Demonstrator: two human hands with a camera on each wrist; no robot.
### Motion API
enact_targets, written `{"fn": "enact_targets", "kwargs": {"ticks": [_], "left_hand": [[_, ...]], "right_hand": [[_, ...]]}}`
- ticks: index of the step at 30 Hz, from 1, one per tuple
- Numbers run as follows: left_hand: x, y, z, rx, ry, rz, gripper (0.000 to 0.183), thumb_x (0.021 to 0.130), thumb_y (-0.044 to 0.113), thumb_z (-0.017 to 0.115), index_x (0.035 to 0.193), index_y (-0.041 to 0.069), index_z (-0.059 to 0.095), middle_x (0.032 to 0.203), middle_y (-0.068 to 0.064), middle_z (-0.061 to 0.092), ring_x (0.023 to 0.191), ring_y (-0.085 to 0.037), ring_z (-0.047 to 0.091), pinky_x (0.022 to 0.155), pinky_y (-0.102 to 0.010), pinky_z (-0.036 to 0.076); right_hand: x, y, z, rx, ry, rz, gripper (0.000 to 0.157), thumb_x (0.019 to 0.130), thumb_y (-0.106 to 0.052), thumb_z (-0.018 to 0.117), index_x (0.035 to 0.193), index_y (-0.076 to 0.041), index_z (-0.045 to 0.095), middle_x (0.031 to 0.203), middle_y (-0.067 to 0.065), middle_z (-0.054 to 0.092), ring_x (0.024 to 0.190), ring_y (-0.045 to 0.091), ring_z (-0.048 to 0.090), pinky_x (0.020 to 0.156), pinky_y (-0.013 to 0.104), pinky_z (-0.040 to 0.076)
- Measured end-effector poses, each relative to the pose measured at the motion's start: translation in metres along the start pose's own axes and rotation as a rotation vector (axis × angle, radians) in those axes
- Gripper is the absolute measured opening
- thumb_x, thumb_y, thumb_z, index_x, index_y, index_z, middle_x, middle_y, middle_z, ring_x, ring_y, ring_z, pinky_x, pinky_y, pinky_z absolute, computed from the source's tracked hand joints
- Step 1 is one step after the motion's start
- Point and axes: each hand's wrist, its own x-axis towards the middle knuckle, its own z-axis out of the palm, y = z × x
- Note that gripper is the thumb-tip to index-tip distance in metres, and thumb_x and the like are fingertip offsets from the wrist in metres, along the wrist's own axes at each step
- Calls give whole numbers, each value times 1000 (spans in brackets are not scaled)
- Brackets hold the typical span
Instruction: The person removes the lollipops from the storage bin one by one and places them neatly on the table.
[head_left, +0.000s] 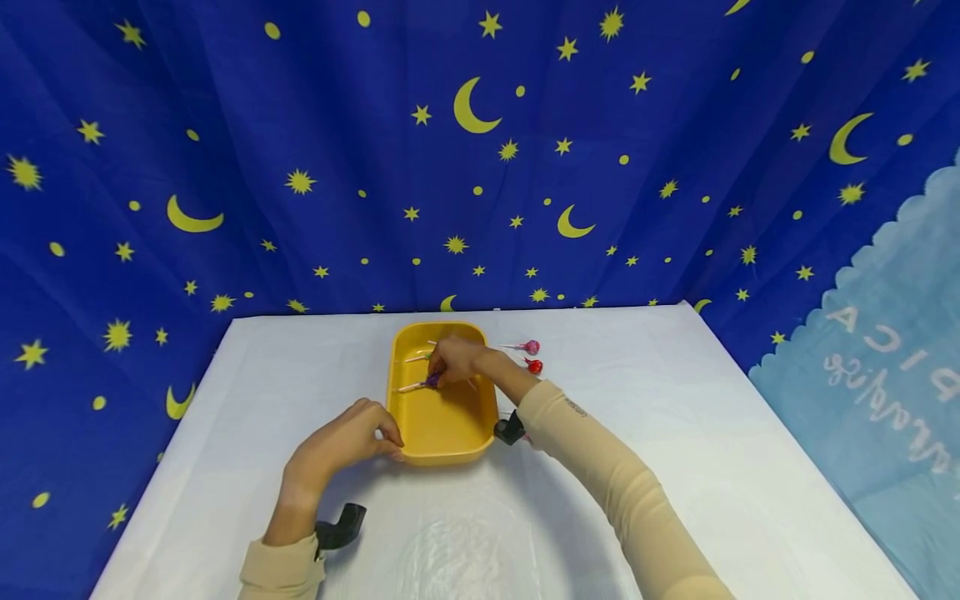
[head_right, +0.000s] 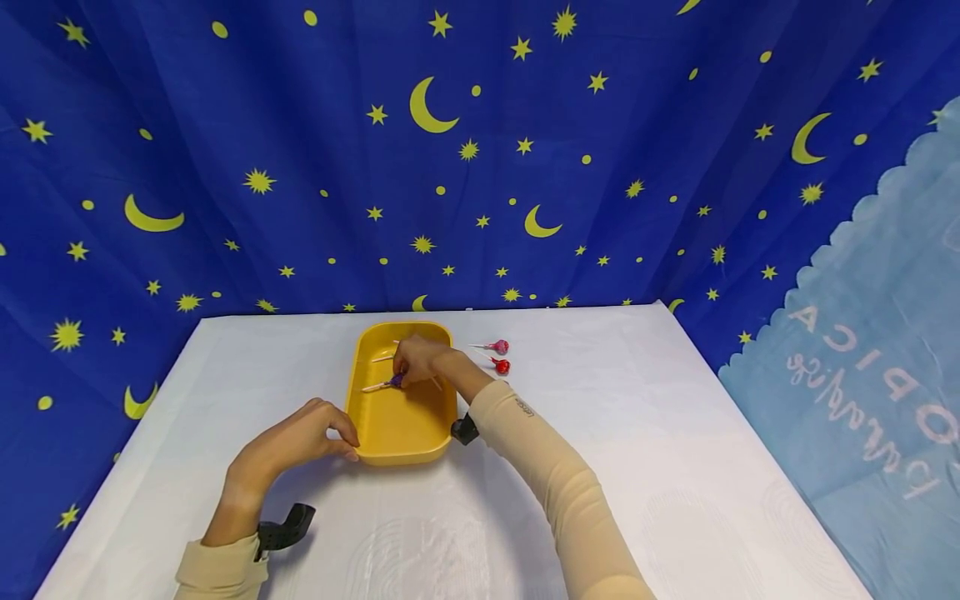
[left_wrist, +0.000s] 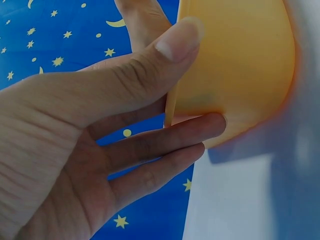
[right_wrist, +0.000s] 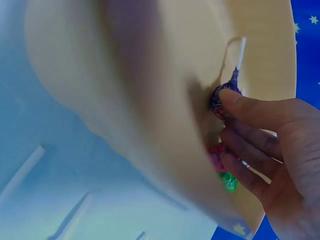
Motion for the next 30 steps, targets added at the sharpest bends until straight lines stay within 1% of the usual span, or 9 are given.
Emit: {"fn": "enact_targets", "kwargs": {"ticks": [7, 14, 18, 25, 30], "left_hand": [[2, 2, -3, 6, -7, -14, 8, 75, 25, 83, 71, 25, 76, 74, 14, 65, 83, -16, 55, 81, -35, 46], [2, 4, -1, -5, -16, -20, 7, 75, 24, 82, 72, 24, 76, 74, 14, 66, 83, -16, 55, 82, -36, 45], [0, 3, 1, -12, -20, -25, 7, 75, 24, 82, 72, 24, 76, 74, 14, 66, 84, -17, 55, 82, -36, 45], [-1, 1, 3, -18, -14, -19, 9, 75, 21, 82, 71, 24, 75, 73, 14, 64, 84, -17, 55, 81, -36, 45], [0, 1, 2, -20, -12, -2, 9, 76, 22, 83, 71, 24, 75, 75, 14, 65, 84, -17, 55, 82, -37, 45]], "right_hand": [[-3, 0, -3, 21, -7, 8, 22, 84, -17, 78, 104, -10, 74, 102, 1, 73, 92, 9, 63, 84, 18, 50], [-7, 3, -1, 48, -3, 9, 20, 83, -19, 79, 100, -11, 74, 95, -2, 72, 83, 6, 59, 78, 16, 49], [-10, 4, 1, 76, 6, -12, 19, 83, -18, 79, 99, -10, 73, 93, -1, 72, 81, 6, 58, 76, 16, 48], [-12, 9, 3, 108, 59, -46, 18, 83, -14, 78, 98, -7, 71, 92, 1, 72, 79, 6, 57, 77, 16, 48], [-17, 10, -2, 142, 98, -48, 17, 83, -10, 77, 98, -6, 71, 92, 2, 72, 79, 7, 58, 77, 17, 49]]}}
